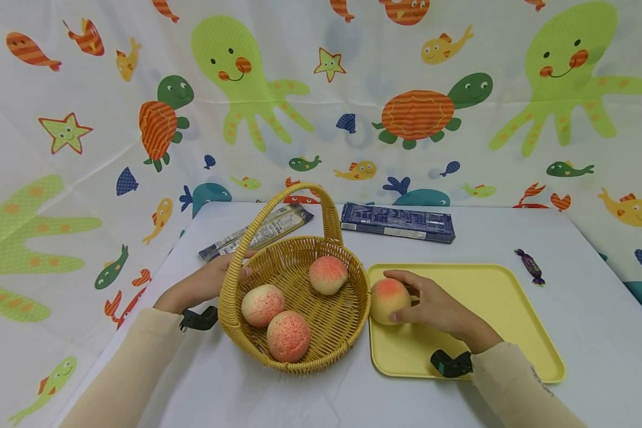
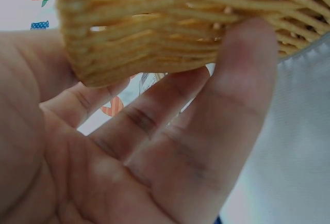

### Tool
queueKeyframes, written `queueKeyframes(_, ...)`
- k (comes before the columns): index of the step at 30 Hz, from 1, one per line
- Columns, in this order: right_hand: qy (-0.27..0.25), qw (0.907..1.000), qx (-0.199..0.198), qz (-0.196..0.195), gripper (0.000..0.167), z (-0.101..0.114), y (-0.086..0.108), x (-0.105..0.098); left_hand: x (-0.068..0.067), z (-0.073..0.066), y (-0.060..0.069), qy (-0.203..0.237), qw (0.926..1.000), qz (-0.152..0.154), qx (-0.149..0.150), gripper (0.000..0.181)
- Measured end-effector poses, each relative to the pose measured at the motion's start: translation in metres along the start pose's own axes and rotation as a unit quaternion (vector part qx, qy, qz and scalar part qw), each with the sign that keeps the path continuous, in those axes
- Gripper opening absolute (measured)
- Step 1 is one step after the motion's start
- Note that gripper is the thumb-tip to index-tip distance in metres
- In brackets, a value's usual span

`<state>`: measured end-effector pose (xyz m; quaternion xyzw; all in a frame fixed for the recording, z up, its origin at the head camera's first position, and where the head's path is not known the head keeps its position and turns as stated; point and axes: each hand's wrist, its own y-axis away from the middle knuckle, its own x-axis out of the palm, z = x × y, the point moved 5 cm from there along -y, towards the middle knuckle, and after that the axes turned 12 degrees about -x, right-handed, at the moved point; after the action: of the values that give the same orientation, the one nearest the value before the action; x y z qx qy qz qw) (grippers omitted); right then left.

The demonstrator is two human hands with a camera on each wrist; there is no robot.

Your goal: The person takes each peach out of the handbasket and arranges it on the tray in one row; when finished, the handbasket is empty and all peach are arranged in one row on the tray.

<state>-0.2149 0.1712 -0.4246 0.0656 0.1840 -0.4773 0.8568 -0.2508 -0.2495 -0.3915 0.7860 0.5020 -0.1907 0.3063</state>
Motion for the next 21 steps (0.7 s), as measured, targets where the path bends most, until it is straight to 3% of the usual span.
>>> queueKeyframes(14, -0.001, 0.9999, -0.013, 0.002, 0.087, 0.002, 0.0009, -0.0004, 0.0, -0.0006, 0.0009, 0.002, 1.0, -0.002, 0.001, 0.05)
queueKeyframes(21, -0.009, 0.9998, -0.015, 0.007, 0.088, 0.0036, 0.003, -0.0018, 0.0009, -0.0011, -0.0004, -0.001, 0.9999, -0.008, 0.015, 0.049)
